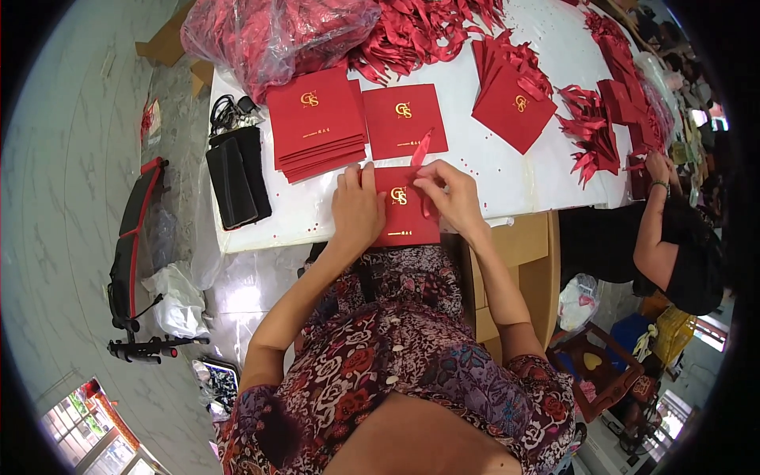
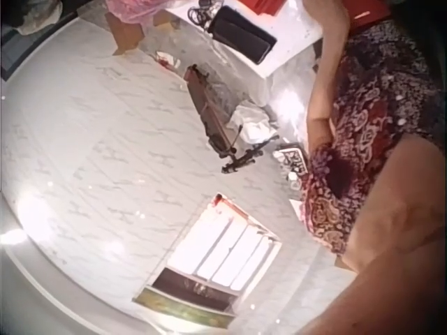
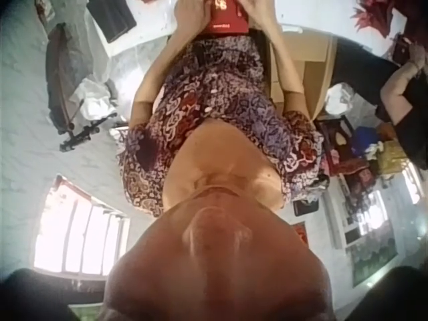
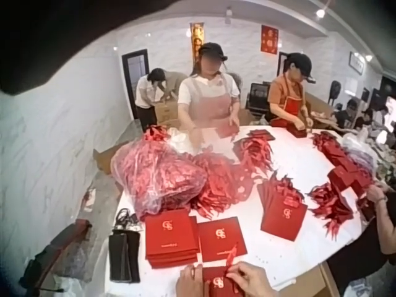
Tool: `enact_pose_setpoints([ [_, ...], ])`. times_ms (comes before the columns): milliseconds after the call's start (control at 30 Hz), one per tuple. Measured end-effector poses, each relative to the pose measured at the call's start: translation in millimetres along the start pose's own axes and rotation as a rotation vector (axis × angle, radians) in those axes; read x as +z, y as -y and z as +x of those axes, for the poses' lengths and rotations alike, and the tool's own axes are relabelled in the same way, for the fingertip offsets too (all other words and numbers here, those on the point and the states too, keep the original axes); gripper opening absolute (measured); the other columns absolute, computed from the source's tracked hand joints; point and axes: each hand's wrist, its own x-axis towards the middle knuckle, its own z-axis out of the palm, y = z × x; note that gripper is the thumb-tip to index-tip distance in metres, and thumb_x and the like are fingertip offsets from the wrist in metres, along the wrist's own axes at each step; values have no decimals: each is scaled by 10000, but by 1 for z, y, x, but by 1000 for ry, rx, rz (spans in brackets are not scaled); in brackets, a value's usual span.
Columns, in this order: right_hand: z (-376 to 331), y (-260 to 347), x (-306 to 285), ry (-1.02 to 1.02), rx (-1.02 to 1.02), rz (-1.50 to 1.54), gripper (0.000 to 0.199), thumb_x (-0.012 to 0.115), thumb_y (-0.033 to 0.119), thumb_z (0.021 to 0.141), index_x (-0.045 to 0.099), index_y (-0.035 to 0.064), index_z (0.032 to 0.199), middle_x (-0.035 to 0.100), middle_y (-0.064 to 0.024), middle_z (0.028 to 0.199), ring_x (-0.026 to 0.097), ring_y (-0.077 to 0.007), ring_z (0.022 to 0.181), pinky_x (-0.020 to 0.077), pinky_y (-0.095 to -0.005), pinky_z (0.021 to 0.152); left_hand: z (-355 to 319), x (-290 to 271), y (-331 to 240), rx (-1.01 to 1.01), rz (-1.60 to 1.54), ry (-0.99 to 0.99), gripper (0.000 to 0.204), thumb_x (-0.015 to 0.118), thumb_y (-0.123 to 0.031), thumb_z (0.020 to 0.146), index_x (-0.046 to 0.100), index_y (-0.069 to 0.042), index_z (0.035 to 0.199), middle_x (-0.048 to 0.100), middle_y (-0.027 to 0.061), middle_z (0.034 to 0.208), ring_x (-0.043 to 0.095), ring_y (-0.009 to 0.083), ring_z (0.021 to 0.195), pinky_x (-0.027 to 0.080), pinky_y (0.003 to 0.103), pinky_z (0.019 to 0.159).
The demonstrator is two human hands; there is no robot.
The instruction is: Tying red ribbons onto red envelopes or small bags at a work table.
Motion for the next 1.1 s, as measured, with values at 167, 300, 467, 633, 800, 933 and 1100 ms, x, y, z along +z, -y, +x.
enact_pose_setpoints([
  [167,1,-5,13,-34,-273,-308,125,678,166,882,666,41,893,665,-144,845,647,-328,814,513,-424,708,7,10,-6,-43,-97,68,609,782,-165,780,508,35,1286,506,191,1133,527,374,1086,483,420,899],
  [300,-2,-9,21,-2,-235,-462,133,645,149,864,632,21,832,645,-145,806,641,-335,789,511,-442,693,11,12,-13,-23,-177,110,532,806,-136,752,555,-19,1206,505,178,1128,543,367,1063,507,430,858],
  [467,0,-7,24,-13,-160,-400,133,664,153,811,644,24,789,655,-131,722,657,-312,683,513,-415,634,13,12,-7,69,-241,57,331,704,-41,820,579,-60,1126,530,161,1126,603,376,987,519,445,814],
  [633,2,-3,25,13,66,-270,157,676,179,765,645,31,723,647,-118,645,651,-298,603,509,-408,588,16,14,-7,130,-161,76,222,644,2,822,572,-47,1026,597,145,978,608,354,916,502,443,778],
  [800,1,-2,31,2,147,-241,167,664,179,746,622,33,679,637,-118,629,646,-318,600,504,-425,574,17,13,-14,233,23,49,215,615,16,719,524,-55,901,597,111,812,594,313,840,487,403,737],
  [933,-3,1,38,-116,-115,-373,186,657,165,758,579,32,654,619,-117,607,633,-330,592,499,-429,568,20,8,-11,136,-210,94,179,621,7,788,574,-54,950,646,132,831,627,336,828,502,427,733],
  [1100,-3,6,24,52,52,-289,186,695,182,815,642,6,794,676,-139,758,665,-285,691,510,-395,611,24,6,-2,115,-420,109,166,638,-28,838,626,-74,996,690,136,853,656,345,791,519,429,709],
])
